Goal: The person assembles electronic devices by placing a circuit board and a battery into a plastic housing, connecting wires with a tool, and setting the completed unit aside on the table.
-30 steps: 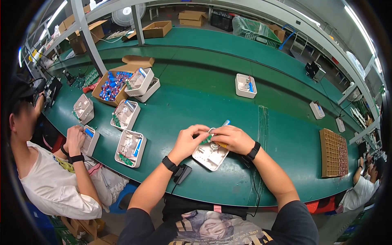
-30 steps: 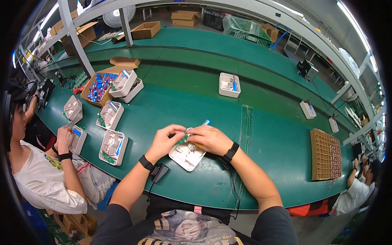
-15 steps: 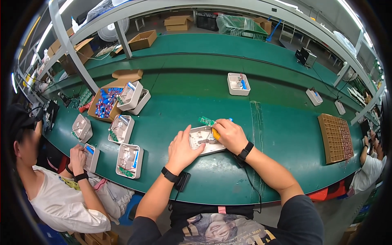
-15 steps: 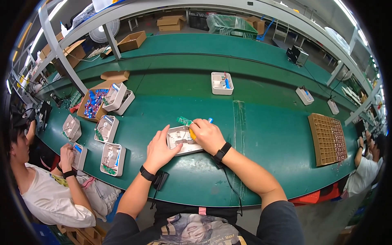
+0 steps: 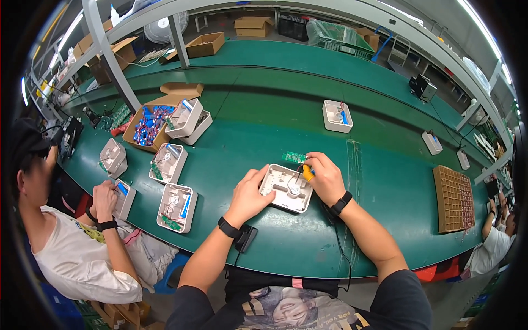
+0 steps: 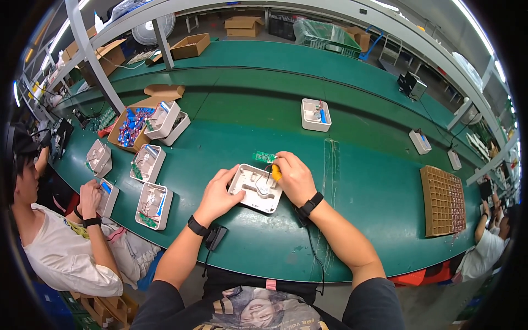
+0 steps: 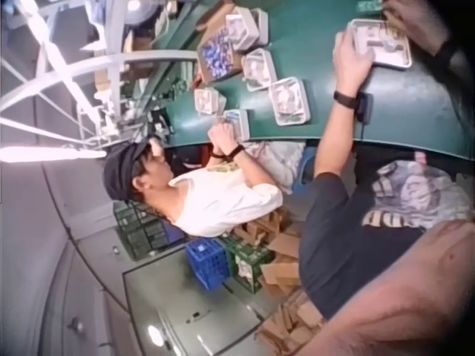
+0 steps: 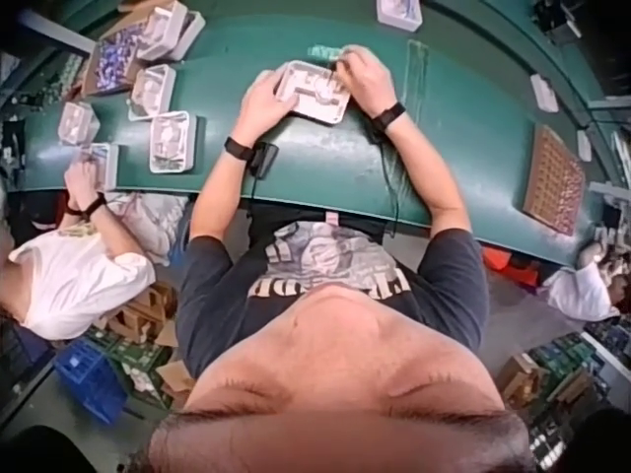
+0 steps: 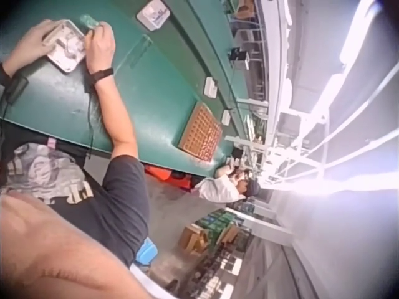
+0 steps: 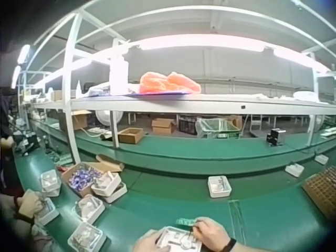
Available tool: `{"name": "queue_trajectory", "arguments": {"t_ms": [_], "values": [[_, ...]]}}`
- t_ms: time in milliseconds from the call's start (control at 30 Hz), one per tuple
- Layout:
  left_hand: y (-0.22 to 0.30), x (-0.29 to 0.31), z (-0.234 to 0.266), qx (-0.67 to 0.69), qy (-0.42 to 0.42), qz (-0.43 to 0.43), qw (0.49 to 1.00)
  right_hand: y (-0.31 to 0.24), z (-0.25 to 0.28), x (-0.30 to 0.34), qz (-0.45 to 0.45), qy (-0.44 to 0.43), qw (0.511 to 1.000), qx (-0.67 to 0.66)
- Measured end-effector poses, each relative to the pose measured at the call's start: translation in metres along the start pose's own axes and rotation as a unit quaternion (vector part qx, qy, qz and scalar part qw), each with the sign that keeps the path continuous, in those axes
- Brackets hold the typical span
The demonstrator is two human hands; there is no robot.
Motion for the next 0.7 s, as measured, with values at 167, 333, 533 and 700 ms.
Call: {"name": "queue_trajectory", "arguments": {"t_ms": [167,333,533,700], "values": [[-0.006,-0.003,-0.009,0.03,-0.043,-0.04,0.998,0.01,-0.008,-0.002,-0.085,-0.019,0.987,-0.135],[-0.006,-0.004,-0.014,0.142,-0.064,-0.021,0.987,0.005,-0.009,-0.008,-0.001,-0.169,0.951,-0.258],[0.002,-0.004,-0.011,0.147,-0.08,-0.03,0.986,-0.005,-0.009,-0.005,0.044,-0.241,0.949,-0.199],[0.006,-0.001,-0.014,0.124,-0.072,-0.062,0.988,-0.013,-0.012,0.0,0.054,-0.23,0.96,-0.151]]}}
Point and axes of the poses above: each hand's wrist, its own x-axis away from the middle knuckle, its own z-axis out of the back of the hand, y = z × x, the point moved 5 cm from there along -x, towards the middle knuckle, and after that the axes turned 1 degree about y, right-handed, at the moved point
